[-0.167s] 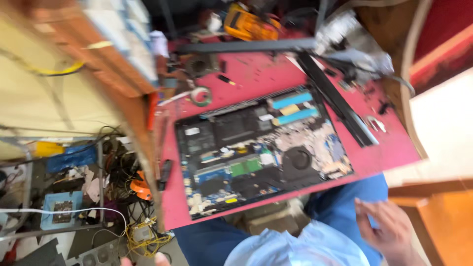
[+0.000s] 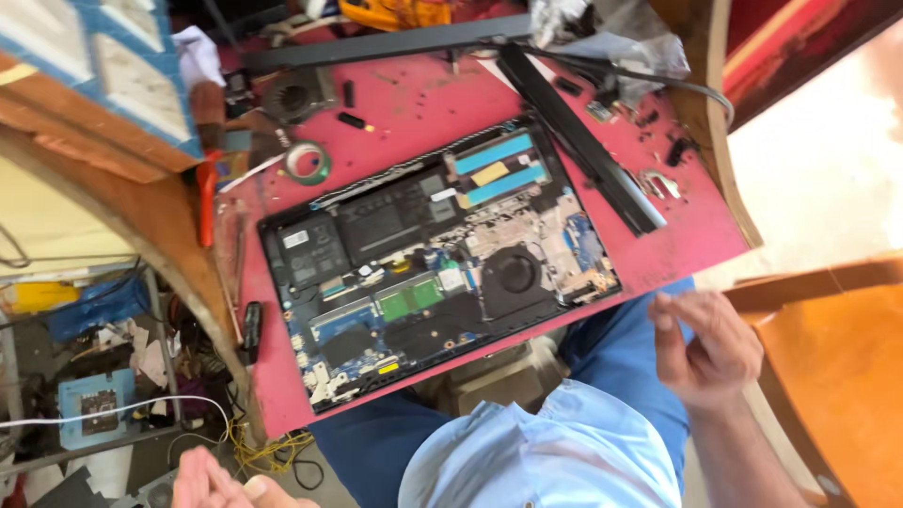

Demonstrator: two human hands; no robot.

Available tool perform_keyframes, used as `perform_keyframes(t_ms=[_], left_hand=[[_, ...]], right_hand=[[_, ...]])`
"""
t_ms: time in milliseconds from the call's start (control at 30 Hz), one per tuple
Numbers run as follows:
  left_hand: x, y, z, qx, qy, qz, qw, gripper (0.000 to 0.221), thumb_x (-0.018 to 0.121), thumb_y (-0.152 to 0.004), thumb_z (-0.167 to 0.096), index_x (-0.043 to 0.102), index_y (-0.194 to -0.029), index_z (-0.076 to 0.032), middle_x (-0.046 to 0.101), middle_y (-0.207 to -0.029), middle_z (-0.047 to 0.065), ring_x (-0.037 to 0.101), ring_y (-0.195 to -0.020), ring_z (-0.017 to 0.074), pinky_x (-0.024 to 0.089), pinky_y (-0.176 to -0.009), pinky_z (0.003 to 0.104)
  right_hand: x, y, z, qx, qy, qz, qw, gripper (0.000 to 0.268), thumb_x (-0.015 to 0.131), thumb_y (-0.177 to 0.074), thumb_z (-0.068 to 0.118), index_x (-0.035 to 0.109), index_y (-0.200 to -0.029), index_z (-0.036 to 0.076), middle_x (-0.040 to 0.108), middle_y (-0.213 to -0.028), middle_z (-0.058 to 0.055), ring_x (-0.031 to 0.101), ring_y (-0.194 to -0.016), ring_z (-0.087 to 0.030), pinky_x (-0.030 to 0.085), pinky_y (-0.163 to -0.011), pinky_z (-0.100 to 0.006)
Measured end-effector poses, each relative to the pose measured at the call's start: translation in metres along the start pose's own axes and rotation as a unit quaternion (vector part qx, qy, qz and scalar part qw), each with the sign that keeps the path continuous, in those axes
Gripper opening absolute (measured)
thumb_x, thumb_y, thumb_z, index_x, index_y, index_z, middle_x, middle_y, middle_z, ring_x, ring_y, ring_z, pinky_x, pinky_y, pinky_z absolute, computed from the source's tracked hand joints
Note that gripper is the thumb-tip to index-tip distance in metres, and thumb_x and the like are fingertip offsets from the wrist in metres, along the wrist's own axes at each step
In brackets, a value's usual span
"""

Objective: The person connects internal cables and reassembles the chassis of a laptop, then turns it over to check the screen and keyboard.

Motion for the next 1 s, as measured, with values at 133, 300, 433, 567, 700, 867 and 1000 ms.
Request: perform_keyframes(t_ms=[133,300,433,567,700,867,1000], left_hand=[[0.032,-0.032,-0.043,-0.009,0.234,0.052,0.971,0.061,0.054,-0.111,-0.043,0.039,-0.133,0.011,0.049,-0.14,0.033,0.056,-0.136,0.0383,0.042,-0.127,0.05],[0.063,-0.058,-0.09,-0.049,0.286,0.124,0.949,0.079,0.057,-0.11,-0.056,0.039,-0.145,0.013,0.049,-0.147,0.027,0.052,-0.141,0.0328,0.037,-0.128,0.044],[0.066,-0.066,-0.092,-0.09,0.291,0.15,0.94,0.089,0.055,-0.108,-0.065,0.038,-0.15,0.011,0.047,-0.153,0.027,0.048,-0.146,0.0327,0.032,-0.131,0.045],[0.071,-0.061,-0.053,-0.145,0.372,0.215,0.891,0.102,0.059,-0.095,-0.073,0.033,-0.154,0.007,0.041,-0.162,0.027,0.044,-0.151,0.0356,0.034,-0.129,0.049],[0.061,-0.044,0.009,-0.214,0.418,0.211,0.857,0.07,0.062,-0.104,-0.042,0.037,-0.153,0.002,0.034,-0.169,0.024,0.034,-0.159,0.0373,0.027,-0.133,0.051],[0.042,-0.041,0.034,-0.331,0.404,0.179,0.834,0.051,0.054,-0.104,-0.008,0.043,-0.154,-0.011,0.033,-0.17,0.025,0.036,-0.158,0.0404,0.03,-0.124,0.056],[0.034,-0.044,0.007,-0.422,0.394,0.104,0.81,0.037,0.042,-0.117,-0.018,0.038,-0.154,-0.012,0.038,-0.167,0.026,0.039,-0.158,0.0425,0.031,-0.127,0.056]], right_hand=[[0.014,-0.037,0.005,-0.009,-0.064,0.012,0.998,0.028,0.051,-0.111,0.016,0.068,-0.115,-0.006,0.069,-0.093,-0.015,0.069,-0.078,-0.019,0.054,-0.072,-0.028],[0.031,-0.06,-0.006,0.062,-0.133,0.091,0.985,0.045,0.041,-0.114,0.027,0.067,-0.115,-0.008,0.067,-0.092,-0.013,0.063,-0.072,-0.014,0.049,-0.067,-0.028],[0.04,-0.05,-0.024,0.137,-0.195,0.043,0.97,0.057,0.036,-0.119,0.038,0.068,-0.112,-0.009,0.066,-0.088,-0.014,0.054,-0.065,-0.011,0.042,-0.06,-0.025],[0.041,-0.036,-0.027,0.089,-0.142,-0.072,0.983,0.067,0.035,-0.114,0.049,0.061,-0.111,-0.014,0.064,-0.078,-0.012,0.054,-0.055,-0.012,0.042,-0.051,-0.024],[0.043,-0.037,-0.019,0.042,-0.08,-0.064,0.994,0.07,0.034,-0.116,0.049,0.065,-0.088,-0.007,0.061,-0.074,-0.013,0.051,-0.051,-0.012,0.037,-0.048,-0.024],[0.049,-0.041,-0.011,0.106,-0.043,-0.039,0.993,0.078,0.033,-0.116,0.058,0.068,-0.105,-0.011,0.062,-0.075,-0.015,0.047,-0.05,-0.007,0.03,-0.047,-0.02],[0.049,-0.048,-0.002,0.161,0.007,0.026,0.987,0.086,0.032,-0.111,0.062,0.071,-0.118,-0.014,0.053,-0.06,-0.004,0.039,-0.042,-0.004,0.025,-0.045,-0.019]])
Point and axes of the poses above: each hand's wrist, its own y-axis away from the middle knuckle, its own x-axis out of the palm, z = x × y, the point moved 2 cm from there along -y, towards the middle knuckle
